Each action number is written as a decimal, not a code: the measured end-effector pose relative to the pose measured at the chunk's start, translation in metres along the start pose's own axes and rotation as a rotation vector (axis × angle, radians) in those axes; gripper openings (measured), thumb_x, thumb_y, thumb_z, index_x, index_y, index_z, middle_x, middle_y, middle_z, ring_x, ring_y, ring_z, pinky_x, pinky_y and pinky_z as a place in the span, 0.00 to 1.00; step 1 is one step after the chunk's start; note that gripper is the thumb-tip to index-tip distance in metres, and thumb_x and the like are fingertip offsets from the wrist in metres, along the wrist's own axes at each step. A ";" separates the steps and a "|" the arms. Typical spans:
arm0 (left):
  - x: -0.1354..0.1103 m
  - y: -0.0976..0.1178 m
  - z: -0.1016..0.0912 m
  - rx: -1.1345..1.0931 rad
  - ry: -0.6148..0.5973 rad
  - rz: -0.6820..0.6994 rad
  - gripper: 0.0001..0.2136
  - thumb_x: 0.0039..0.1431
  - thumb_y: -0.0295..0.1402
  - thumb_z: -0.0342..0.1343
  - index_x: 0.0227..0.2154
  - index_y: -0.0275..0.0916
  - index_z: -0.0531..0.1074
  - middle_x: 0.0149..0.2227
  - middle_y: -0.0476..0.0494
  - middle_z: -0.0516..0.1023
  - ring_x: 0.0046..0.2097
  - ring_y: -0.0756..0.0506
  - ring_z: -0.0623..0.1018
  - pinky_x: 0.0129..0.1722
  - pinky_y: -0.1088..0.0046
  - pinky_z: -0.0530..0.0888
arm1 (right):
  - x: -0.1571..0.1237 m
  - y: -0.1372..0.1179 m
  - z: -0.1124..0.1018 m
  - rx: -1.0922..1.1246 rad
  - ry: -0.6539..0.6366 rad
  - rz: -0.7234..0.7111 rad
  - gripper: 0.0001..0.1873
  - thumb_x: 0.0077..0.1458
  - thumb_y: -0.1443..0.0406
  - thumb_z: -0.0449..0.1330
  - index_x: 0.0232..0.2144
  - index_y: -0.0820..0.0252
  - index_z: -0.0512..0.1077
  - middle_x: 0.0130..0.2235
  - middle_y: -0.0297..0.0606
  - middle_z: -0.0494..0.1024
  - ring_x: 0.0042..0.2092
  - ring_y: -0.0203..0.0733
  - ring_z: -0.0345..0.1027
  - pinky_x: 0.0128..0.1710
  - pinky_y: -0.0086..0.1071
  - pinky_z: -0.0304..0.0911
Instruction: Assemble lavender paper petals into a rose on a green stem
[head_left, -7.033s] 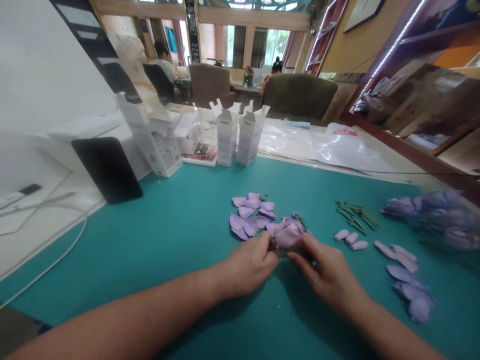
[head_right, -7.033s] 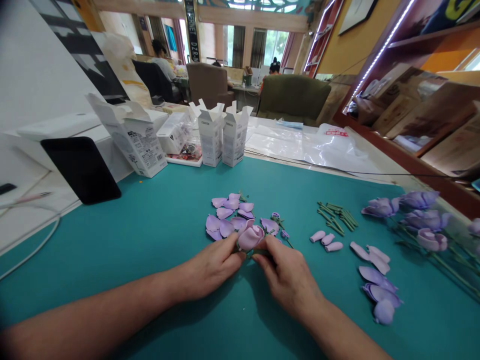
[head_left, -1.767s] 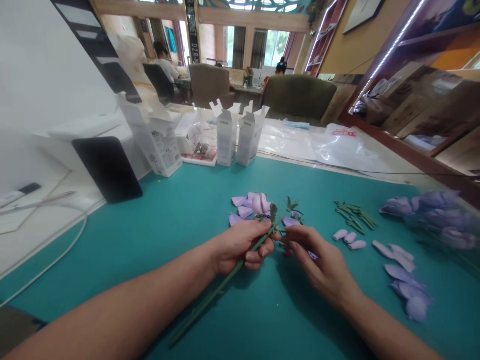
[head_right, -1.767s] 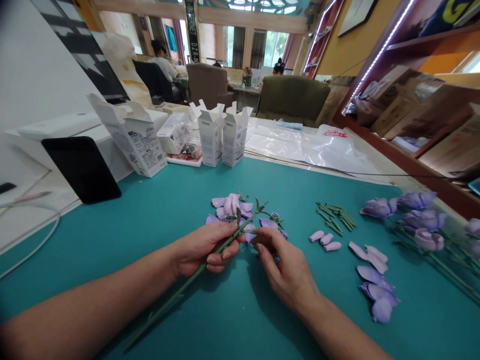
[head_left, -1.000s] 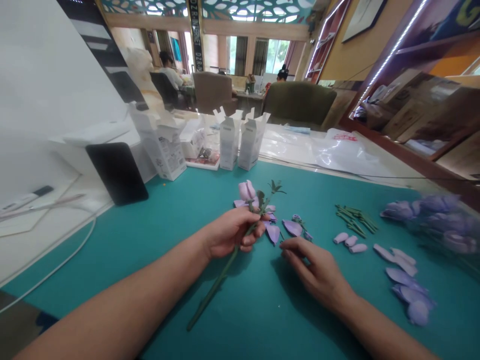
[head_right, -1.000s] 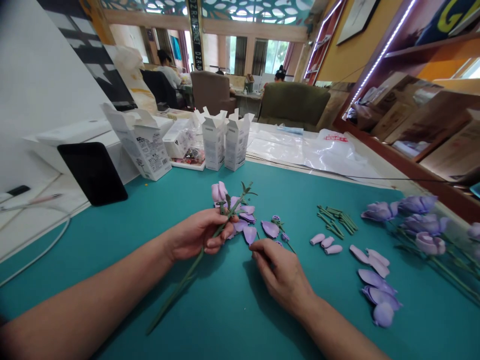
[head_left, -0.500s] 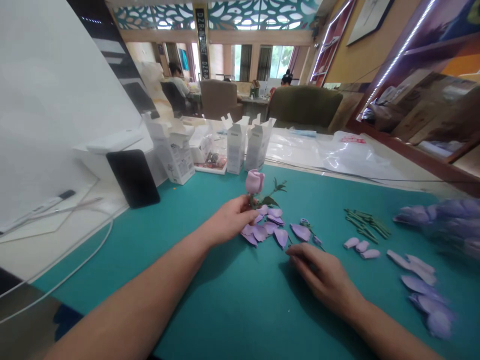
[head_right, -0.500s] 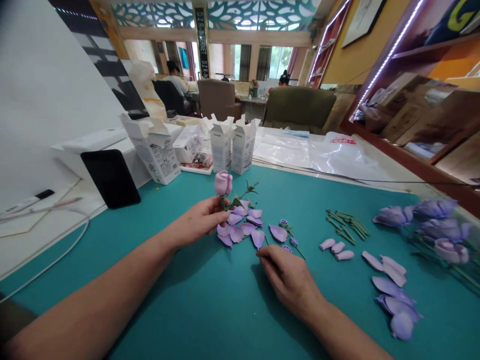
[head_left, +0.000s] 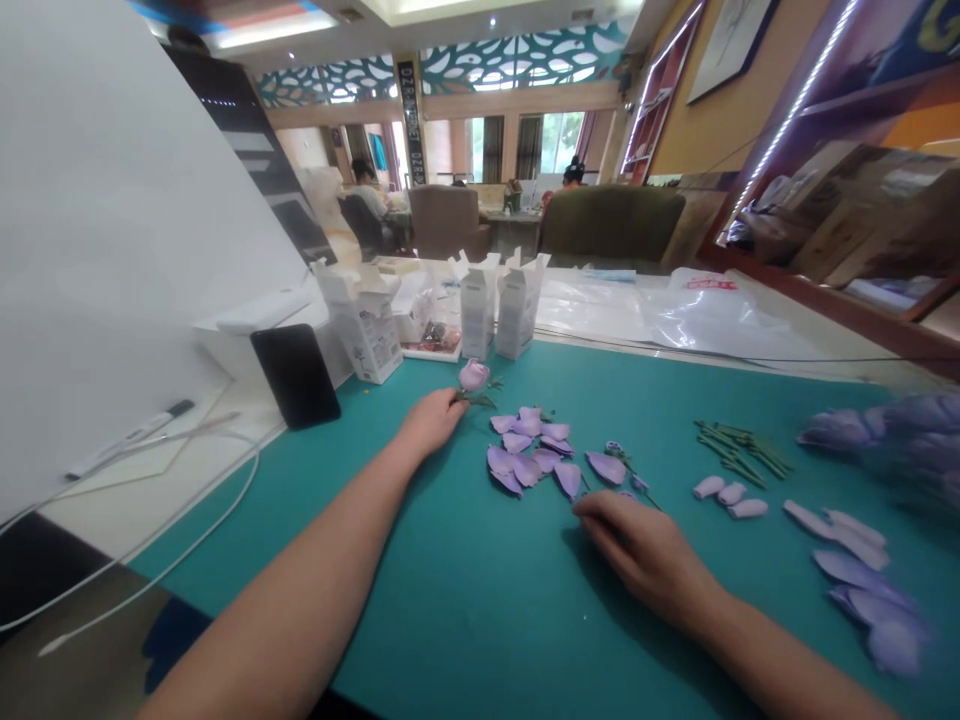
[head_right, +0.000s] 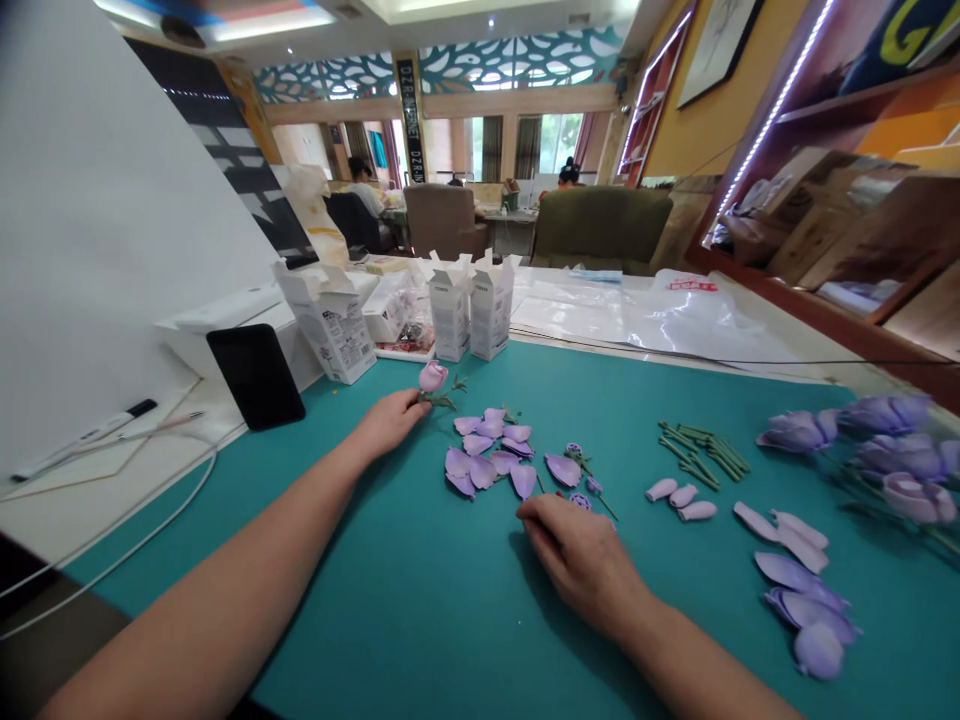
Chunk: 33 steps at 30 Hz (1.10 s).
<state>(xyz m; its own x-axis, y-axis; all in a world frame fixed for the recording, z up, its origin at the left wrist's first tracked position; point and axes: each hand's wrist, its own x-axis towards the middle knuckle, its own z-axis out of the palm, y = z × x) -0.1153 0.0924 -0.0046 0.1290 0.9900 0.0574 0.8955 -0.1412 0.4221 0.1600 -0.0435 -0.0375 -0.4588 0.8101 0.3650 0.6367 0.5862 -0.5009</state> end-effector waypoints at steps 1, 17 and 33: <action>0.003 -0.003 -0.001 0.026 0.008 -0.013 0.14 0.63 0.37 0.45 0.35 0.36 0.74 0.40 0.35 0.78 0.43 0.36 0.77 0.42 0.64 0.71 | 0.000 0.000 0.000 0.001 -0.006 -0.008 0.11 0.65 0.66 0.45 0.39 0.57 0.68 0.35 0.39 0.77 0.34 0.41 0.72 0.33 0.31 0.64; 0.037 -0.057 -0.012 0.181 0.111 -0.136 0.13 0.64 0.36 0.47 0.45 0.37 0.71 0.48 0.34 0.76 0.50 0.36 0.75 0.48 0.62 0.71 | 0.002 0.001 -0.002 -0.045 -0.017 -0.030 0.12 0.65 0.67 0.46 0.38 0.57 0.69 0.35 0.38 0.77 0.34 0.42 0.73 0.32 0.30 0.65; 0.041 -0.065 -0.012 0.164 0.147 -0.119 0.14 0.61 0.35 0.51 0.47 0.35 0.70 0.48 0.34 0.75 0.49 0.36 0.75 0.48 0.61 0.71 | 0.001 0.003 0.003 -0.040 0.002 0.008 0.13 0.65 0.66 0.46 0.37 0.56 0.70 0.35 0.40 0.77 0.34 0.43 0.73 0.33 0.33 0.66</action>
<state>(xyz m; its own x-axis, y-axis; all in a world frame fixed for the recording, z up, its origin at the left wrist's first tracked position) -0.1731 0.1424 -0.0186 -0.0340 0.9878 0.1522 0.9594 -0.0104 0.2819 0.1594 -0.0412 -0.0406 -0.4526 0.8146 0.3628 0.6642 0.5794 -0.4723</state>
